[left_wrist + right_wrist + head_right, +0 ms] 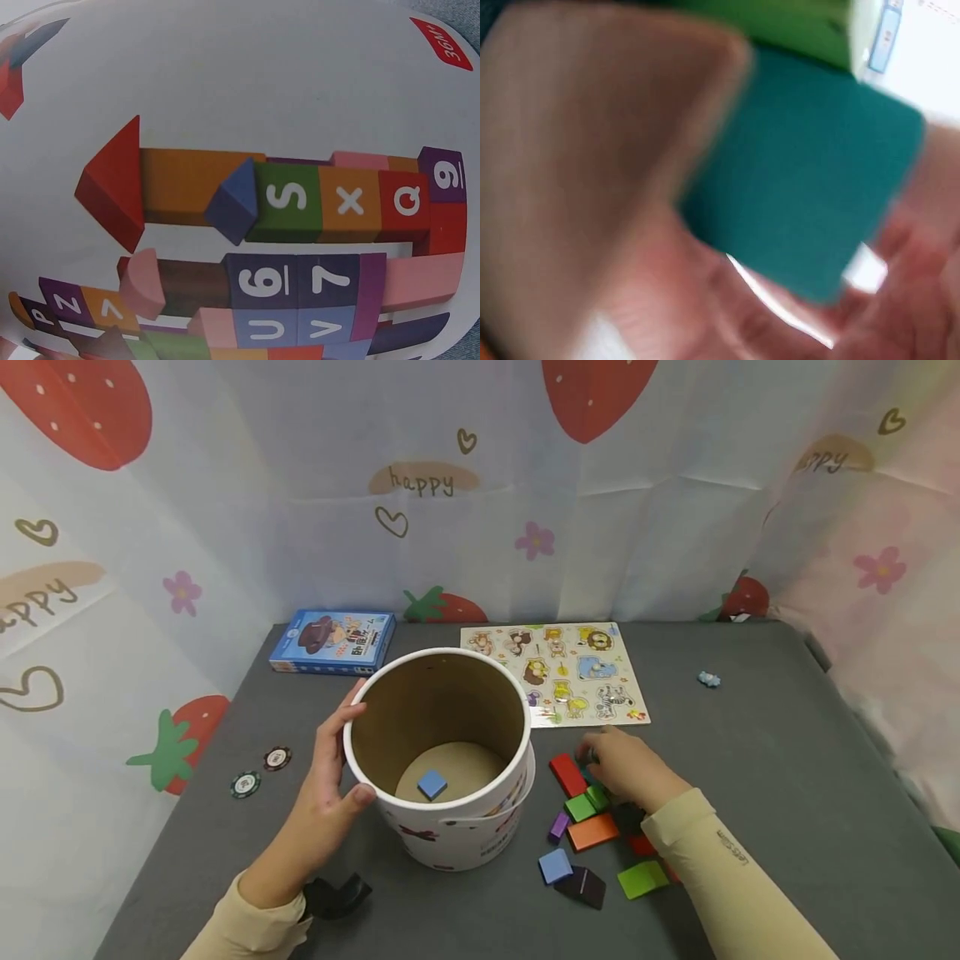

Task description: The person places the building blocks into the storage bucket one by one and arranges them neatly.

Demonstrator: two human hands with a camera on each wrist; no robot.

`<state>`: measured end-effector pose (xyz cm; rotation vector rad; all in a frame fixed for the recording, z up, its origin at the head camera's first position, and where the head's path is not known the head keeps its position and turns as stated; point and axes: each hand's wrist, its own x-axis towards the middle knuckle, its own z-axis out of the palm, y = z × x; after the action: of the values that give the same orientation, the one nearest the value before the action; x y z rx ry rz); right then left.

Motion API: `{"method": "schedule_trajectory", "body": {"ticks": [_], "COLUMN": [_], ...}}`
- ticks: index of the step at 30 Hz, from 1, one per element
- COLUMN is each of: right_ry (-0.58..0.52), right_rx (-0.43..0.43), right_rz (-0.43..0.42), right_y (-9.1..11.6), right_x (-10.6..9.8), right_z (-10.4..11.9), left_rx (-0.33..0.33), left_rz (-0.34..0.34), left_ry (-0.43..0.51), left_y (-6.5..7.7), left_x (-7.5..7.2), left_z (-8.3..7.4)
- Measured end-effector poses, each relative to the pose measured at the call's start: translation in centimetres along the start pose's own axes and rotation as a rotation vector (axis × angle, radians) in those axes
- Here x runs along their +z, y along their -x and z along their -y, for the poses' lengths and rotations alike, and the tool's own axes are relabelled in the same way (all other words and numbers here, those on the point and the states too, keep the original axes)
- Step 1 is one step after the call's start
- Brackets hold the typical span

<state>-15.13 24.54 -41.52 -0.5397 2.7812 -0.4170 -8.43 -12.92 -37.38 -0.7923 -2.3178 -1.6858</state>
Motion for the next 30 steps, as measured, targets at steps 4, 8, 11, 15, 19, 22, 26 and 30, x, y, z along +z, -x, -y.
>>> {"method": "schedule_trajectory", "body": {"ticks": [4,8,11,15,19,22,26,30], "right_ry": [0.004,0.003,-0.008,0.012,0.022,0.008,0.025,0.084], "right_rx": [0.013,0.014,0.003,-0.023,-0.058,-0.173,-0.406,-0.518], "right_rz": [0.08,0.109,0.085,-0.101,-0.457,-0.657,-0.637,-0.4], "right_y": [0.5,1.0,1.5,2.9,4.8,5.5,4.3,1.9], "right_x": [-0.2,-0.2,-0.7,-3.2,-7.6,-10.4,-11.9,-11.5], "right_z": [0.1,0.0,0.1,1.7,5.4,8.8,13.2,16.0], "left_rx": [0.003,0.025,0.045,0.052,0.055,0.067,0.079,0.079], "left_rz": [0.001,0.008,0.017,0.037,0.05,0.051,0.043,0.033], "left_ry": [-0.007,-0.002,0.002,0.01,0.027,0.037,0.03,0.022], "left_y": [0.0,-0.2,-0.6,-1.1,-1.5,-1.8,-1.8,-1.5], "left_x": [0.0,0.0,0.1,0.5,1.0,1.2,1.0,0.9], "left_z": [0.0,0.0,0.0,0.1,0.0,0.0,0.2,0.3]}}
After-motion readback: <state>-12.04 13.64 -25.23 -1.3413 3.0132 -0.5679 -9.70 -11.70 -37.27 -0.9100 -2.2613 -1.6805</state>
